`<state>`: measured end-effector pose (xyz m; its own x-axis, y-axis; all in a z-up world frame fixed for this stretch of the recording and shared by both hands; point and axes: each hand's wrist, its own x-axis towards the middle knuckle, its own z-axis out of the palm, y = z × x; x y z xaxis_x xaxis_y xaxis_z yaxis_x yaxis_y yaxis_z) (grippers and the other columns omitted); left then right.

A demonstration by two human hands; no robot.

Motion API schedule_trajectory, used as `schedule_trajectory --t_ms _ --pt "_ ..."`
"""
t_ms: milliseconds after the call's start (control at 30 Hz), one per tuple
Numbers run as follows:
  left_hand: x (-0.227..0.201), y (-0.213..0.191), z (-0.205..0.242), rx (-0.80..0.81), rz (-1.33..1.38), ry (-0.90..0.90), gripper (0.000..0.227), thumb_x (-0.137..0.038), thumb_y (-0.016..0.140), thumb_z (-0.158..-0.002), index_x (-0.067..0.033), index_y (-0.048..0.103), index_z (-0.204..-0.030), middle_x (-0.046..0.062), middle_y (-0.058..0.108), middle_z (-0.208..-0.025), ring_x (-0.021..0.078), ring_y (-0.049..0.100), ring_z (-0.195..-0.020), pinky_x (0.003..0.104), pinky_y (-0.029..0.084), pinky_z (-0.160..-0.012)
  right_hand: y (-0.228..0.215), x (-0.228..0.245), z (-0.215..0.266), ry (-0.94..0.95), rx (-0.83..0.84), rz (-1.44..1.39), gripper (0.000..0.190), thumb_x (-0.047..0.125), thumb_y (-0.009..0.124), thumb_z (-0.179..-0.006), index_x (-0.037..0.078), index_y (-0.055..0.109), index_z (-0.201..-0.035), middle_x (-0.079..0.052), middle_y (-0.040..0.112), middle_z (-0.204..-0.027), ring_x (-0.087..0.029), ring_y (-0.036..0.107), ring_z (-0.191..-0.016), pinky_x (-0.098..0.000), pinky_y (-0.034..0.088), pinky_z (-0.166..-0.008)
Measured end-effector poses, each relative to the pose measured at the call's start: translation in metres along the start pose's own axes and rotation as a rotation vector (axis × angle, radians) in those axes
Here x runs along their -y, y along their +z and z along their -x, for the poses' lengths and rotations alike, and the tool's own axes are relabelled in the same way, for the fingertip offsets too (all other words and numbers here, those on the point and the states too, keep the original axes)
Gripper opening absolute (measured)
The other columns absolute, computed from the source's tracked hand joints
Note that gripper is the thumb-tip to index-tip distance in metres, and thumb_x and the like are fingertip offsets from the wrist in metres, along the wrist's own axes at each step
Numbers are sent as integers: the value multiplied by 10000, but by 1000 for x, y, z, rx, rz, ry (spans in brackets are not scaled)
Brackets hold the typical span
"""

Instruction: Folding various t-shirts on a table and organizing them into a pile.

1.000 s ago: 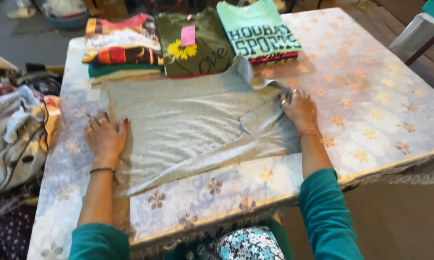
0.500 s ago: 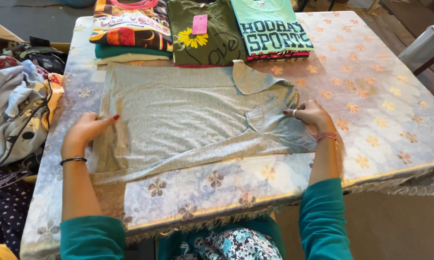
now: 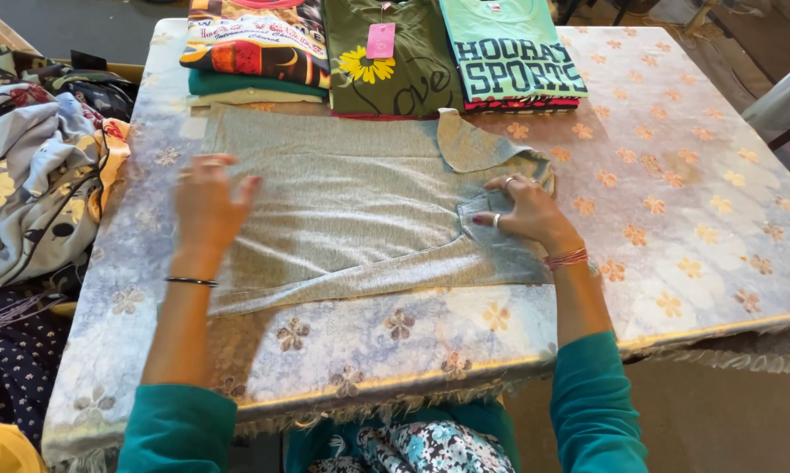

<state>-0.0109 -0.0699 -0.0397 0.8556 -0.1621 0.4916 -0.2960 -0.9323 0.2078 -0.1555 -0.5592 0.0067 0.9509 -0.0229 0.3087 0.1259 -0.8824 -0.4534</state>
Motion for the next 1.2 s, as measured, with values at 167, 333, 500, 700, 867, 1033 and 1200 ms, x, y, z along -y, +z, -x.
schedule_trajectory --t_ms 167,333,500,700,867,1033,1200 --pt "-126 -9 50 83 507 444 634 -568 681 -940 14 672 -1194 230 657 -1236 351 645 -1078 459 529 -906 -5 -31 14 68 223 35 631 338 951 -671 68 701 -1184 -158 689 -1097 -293 668 -1001 -410 539 -864" --pt "-187 -42 106 242 355 719 803 -537 710 -805 54 582 -1333 213 567 -1353 379 551 -1220 512 431 -977 -44 20 80 -108 -195 215 387 231 884 -617 49 731 -924 -104 692 -1046 -321 644 -1001 -502 450 -966" --pt "-142 -25 143 211 182 749 558 -215 681 -878 -21 572 -1390 151 611 -1245 288 627 -1090 390 532 -895 -79 4 202 -207 -207 258 285 163 804 -571 163 659 -816 -24 649 -1353 -385 498 -1392 -538 241 -1219" --pt "-63 -81 161 272 40 572 312 -95 650 -848 -76 680 -1159 92 651 -1131 268 686 -949 399 563 -772 -61 -55 285 62 -15 54 280 91 855 -610 161 694 -827 44 767 -1010 -193 702 -1074 -388 453 -1066" --pt "1 -123 159 327 -32 275 177 -177 657 -884 -181 751 -1035 28 691 -1028 275 700 -870 427 558 -792 -59 -36 295 346 80 -121 391 -70 771 -625 111 766 -971 -18 786 -1012 -185 733 -1006 -355 543 -920" --pt "48 -133 156 436 16 170 201 -244 799 -752 -243 805 -953 -38 712 -1116 255 684 -1037 406 531 -958 -72 -27 318 141 96 -184 336 -19 807 -663 138 808 -960 -50 716 -1051 -208 699 -1060 -362 539 -930" --pt "92 -115 126 501 415 267 183 -180 777 -755 -212 777 -935 -21 731 -1288 232 604 -1292 392 435 -1061 -105 19 244 43 16 -584 281 40 636 -777 70 725 -1041 -97 744 -1155 -230 668 -1182 -389 468 -1083"
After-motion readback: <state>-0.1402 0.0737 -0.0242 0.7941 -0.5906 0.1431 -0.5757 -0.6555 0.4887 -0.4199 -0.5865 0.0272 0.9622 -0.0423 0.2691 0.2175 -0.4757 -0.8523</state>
